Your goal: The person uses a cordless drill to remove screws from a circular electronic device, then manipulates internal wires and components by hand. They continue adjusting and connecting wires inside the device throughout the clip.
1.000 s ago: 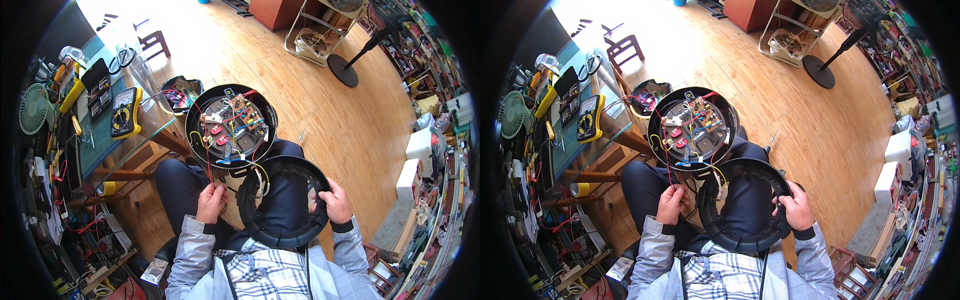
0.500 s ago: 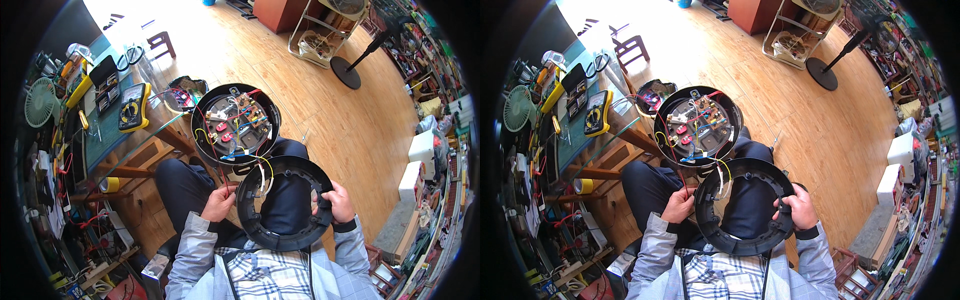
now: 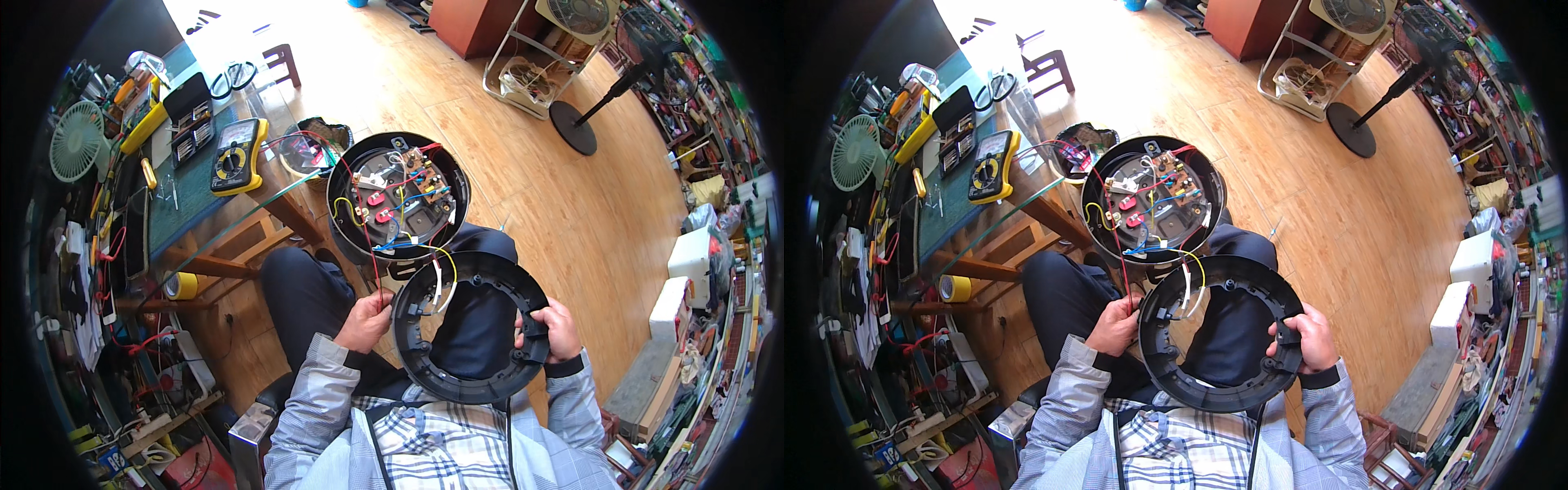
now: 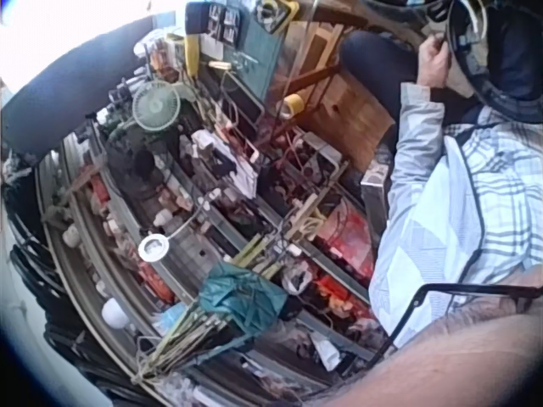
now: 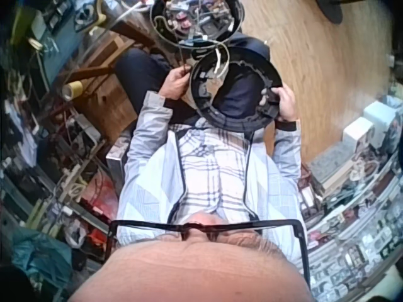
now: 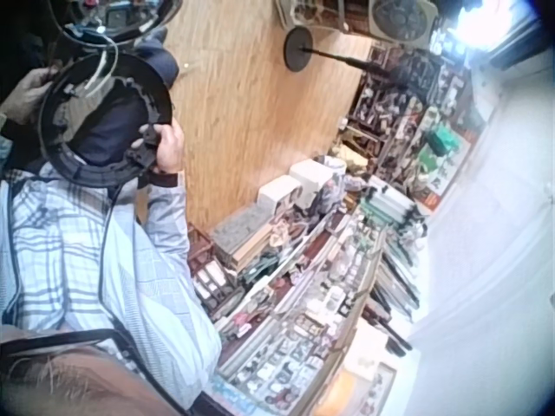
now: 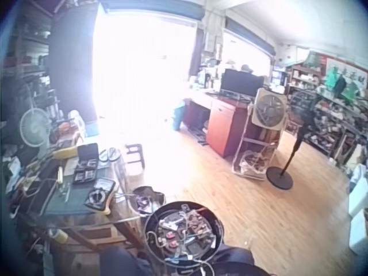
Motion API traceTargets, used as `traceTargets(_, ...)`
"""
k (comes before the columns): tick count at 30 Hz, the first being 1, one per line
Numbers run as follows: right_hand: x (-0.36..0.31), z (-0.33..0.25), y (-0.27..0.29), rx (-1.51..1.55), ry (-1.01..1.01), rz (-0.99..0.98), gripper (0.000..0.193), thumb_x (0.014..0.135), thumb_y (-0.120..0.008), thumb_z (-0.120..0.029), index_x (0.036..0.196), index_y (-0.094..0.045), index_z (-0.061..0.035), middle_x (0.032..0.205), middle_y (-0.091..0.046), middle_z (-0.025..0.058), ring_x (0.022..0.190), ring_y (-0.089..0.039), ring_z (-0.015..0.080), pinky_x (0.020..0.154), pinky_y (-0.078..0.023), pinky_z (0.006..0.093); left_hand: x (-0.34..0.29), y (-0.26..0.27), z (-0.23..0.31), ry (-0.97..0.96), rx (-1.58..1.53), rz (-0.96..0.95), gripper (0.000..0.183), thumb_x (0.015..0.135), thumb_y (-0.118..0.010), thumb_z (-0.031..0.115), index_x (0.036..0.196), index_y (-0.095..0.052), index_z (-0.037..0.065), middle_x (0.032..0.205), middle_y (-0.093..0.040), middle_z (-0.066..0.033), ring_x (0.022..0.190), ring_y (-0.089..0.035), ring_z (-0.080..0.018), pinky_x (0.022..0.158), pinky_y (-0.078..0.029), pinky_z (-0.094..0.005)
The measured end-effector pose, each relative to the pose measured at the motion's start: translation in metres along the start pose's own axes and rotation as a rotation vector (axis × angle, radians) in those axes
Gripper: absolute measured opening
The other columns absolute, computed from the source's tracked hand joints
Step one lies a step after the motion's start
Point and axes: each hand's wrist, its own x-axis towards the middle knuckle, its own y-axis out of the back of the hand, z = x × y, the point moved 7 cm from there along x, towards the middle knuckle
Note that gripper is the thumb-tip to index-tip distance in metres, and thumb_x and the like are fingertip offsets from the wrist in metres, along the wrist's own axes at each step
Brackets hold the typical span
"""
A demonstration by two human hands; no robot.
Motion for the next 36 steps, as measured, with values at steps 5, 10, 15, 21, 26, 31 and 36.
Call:
traceTargets(5,0.007,0.003,0.015,-0.043,-0.063,-0.053,0.026,0.104,-0.047,-0.011,0.119,-0.061,0.0060,0.099,-0.077,0.0244,0.070,-0.080,0.0354,0.065,-0.069,0.0466,-0.006,-0.014,0.029,-0.143,-0.006,-0.041,0.014,0.117,-0.067,0.018,0.113,-0.072,0.006,0.090,-0.062,0.0085,0.073,-0.052,0.0007,0.062,-0.039,-0.0199)
traceTargets(10,0.018,0.012,0.040,0.265,-0.453,-0.118,0.057,0.115,-0.040,-0.038,0.136,-0.065,0.0096,0.112,-0.078,0.0381,0.077,-0.081,0.0438,0.070,-0.070,0.0508,-0.014,-0.029,0.064,-0.269,0.303,-0.005,0.019,0.118,-0.066,0.017,0.108,-0.070,0.000,0.093,-0.058,0.0063,0.084,-0.050,-0.0053,0.074,-0.045,-0.0258)
traceTargets(15,0.037,-0.014,0.037,0.307,-0.442,-0.421,0.059,0.117,-0.039,-0.045,0.135,-0.069,0.0029,0.105,-0.080,0.0344,0.078,-0.081,0.0415,0.067,-0.070,0.0479,-0.016,-0.050,0.109,-0.518,0.411,0.055,0.024,0.113,-0.071,0.018,0.104,-0.070,-0.003,0.086,-0.063,-0.0067,0.077,-0.058,-0.0157,0.071,-0.050,-0.0353)
traceTargets(21,0.060,-0.006,0.063,0.184,-0.356,-0.241,0.047,0.112,-0.056,-0.034,0.130,-0.074,0.0053,0.092,-0.082,0.0199,0.075,-0.080,0.0289,0.066,-0.066,0.0361,-0.002,-0.063,0.151,-0.649,0.466,0.073,0.025,0.114,-0.070,0.021,0.104,-0.069,-0.002,0.081,-0.060,-0.0055,0.073,-0.054,-0.0130,0.067,-0.048,-0.0345)
traceTargets(26,0.072,0.001,0.074,0.074,-0.387,-0.535,0.067,0.108,-0.058,-0.051,0.113,-0.079,0.0116,0.061,-0.069,0.0155,0.045,-0.061,0.0248,0.044,-0.047,0.0351,0.017,-0.071,0.171,-0.645,0.556,0.161,0.034,0.115,-0.069,0.027,0.099,-0.069,-0.003,0.076,-0.065,-0.0124,0.069,-0.059,-0.0189,0.067,-0.051,-0.0381)
traceTargets(31,0.085,0.003,0.082,0.012,-0.496,-0.567,0.086,0.105,-0.037,-0.064,0.094,-0.081,0.0097,0.046,-0.052,0.0142,0.036,-0.044,0.0282,0.041,-0.036,0.0359,0.040,-0.070,0.180,-0.526,0.558,0.208,0.042,0.115,-0.068,0.034,0.098,-0.073,-0.004,0.079,-0.073,-0.0163,0.071,-0.069,-0.0224,0.070,-0.056,-0.0406)
traceTargets(36,0.093,-0.002,0.093,0.028,-0.328,-0.144,0.075,0.104,-0.046,-0.061,0.101,-0.082,0.0040,0.079,-0.071,0.0134,0.072,-0.071,0.0346,0.060,-0.054,0.0457,0.051,-0.072,0.179,-0.437,0.610,0.233,0.044,0.114,-0.068,0.038,0.098,-0.078,-0.002,0.080,-0.075,-0.0173,0.074,-0.073,-0.0242,0.073,-0.058,-0.0411)
